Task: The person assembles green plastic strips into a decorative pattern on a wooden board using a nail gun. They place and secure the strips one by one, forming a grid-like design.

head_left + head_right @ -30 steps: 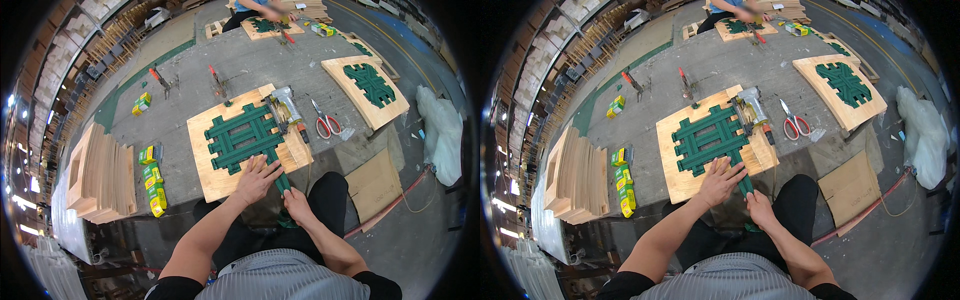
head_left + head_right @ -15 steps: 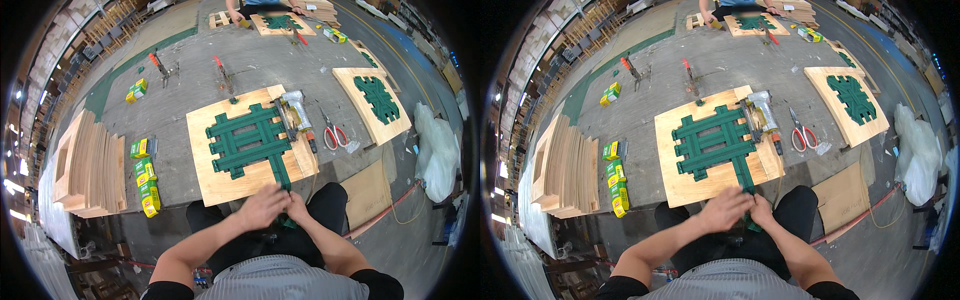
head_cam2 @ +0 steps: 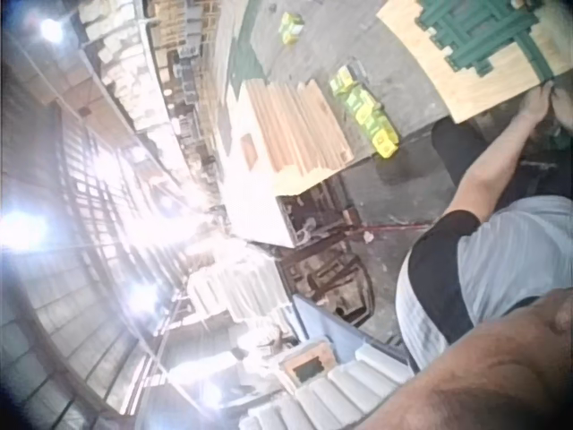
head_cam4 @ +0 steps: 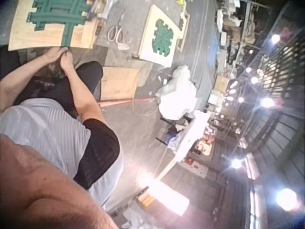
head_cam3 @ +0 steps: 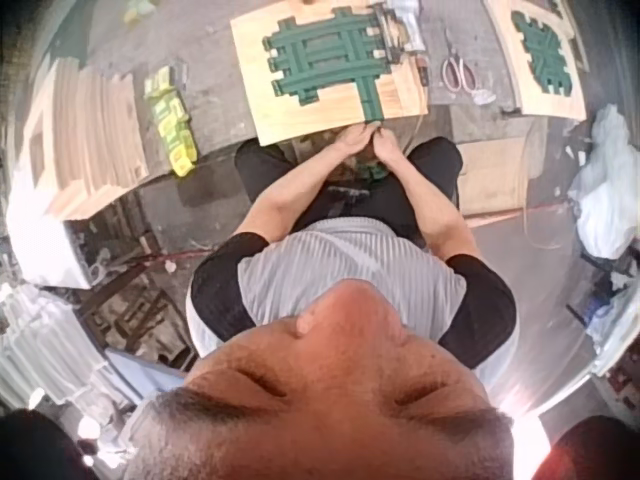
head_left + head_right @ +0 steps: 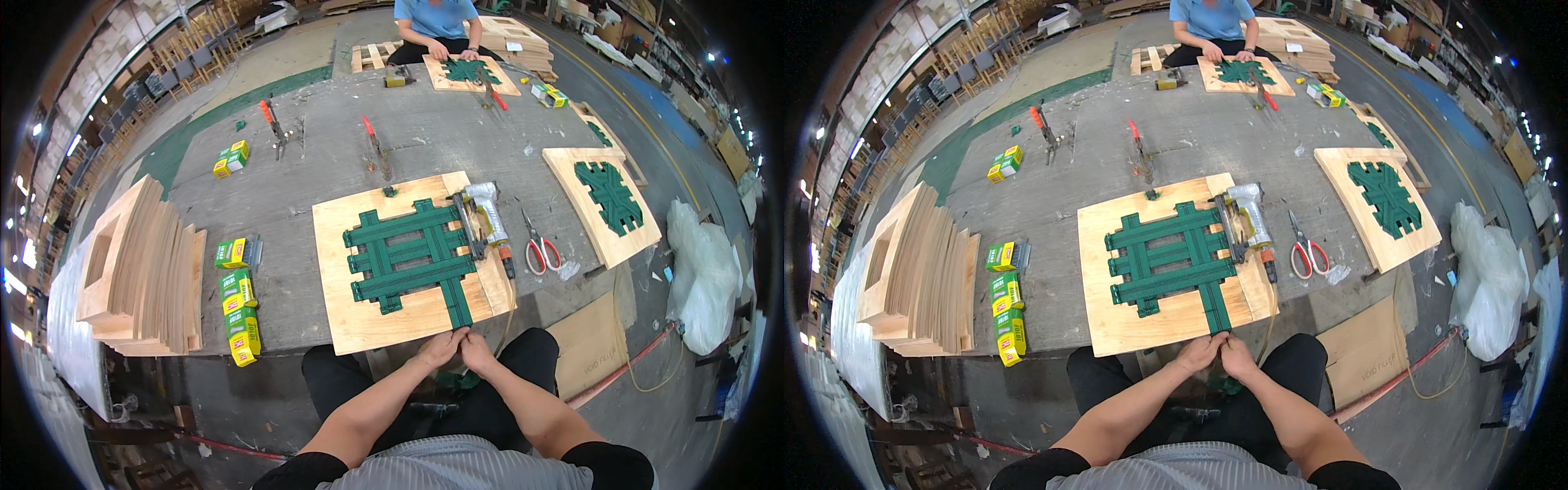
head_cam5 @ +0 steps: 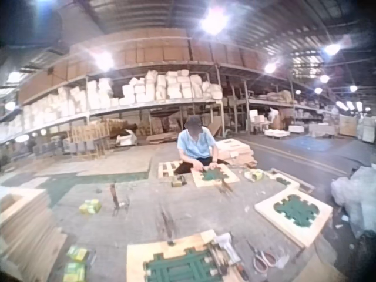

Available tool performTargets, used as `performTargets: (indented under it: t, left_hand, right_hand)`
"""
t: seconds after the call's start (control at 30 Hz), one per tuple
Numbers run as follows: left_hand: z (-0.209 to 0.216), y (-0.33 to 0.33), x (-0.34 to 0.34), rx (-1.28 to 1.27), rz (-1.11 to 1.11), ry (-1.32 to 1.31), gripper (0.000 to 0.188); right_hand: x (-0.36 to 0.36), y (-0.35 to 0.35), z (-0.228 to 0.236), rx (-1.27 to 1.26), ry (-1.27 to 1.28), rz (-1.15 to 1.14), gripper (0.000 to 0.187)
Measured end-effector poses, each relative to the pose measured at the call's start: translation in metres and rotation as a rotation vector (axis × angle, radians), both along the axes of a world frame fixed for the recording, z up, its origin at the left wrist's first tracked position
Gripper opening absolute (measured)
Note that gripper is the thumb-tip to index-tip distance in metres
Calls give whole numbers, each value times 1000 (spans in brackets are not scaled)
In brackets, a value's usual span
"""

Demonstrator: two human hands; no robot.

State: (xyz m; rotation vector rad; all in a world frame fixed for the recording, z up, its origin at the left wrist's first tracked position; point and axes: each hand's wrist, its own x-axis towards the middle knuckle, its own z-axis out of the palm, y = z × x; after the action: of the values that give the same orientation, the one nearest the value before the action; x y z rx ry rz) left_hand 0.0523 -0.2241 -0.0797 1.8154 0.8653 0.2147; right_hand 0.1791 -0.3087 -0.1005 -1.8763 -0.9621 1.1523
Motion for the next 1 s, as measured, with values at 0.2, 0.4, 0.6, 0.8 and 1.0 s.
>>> performTargets:
  t: [0.2, 0.4, 0.6, 0.8, 1.0]
  left_hand:
    - [-4, 12, -2, 50, -98, -129, 50]
    - [-9, 12, -9, 399, 37, -126, 47]
    - [-6, 14, -12, 374, 4, 18, 55]
    - [-15, 6, -6, 510, 62, -51, 58]
    - [-13, 15, -10, 520, 38, -83, 53]
  right_hand:
    - [2, -16, 37, -146, -225, 142, 31]
    - [48, 33, 147, -18, -364, 233, 35]
    - [113, 194, 170, -19, -711, 41, 51]
    - [151, 237, 138, -131, -526, -110, 45]
    - [121, 186, 187, 210, 28, -240, 29]
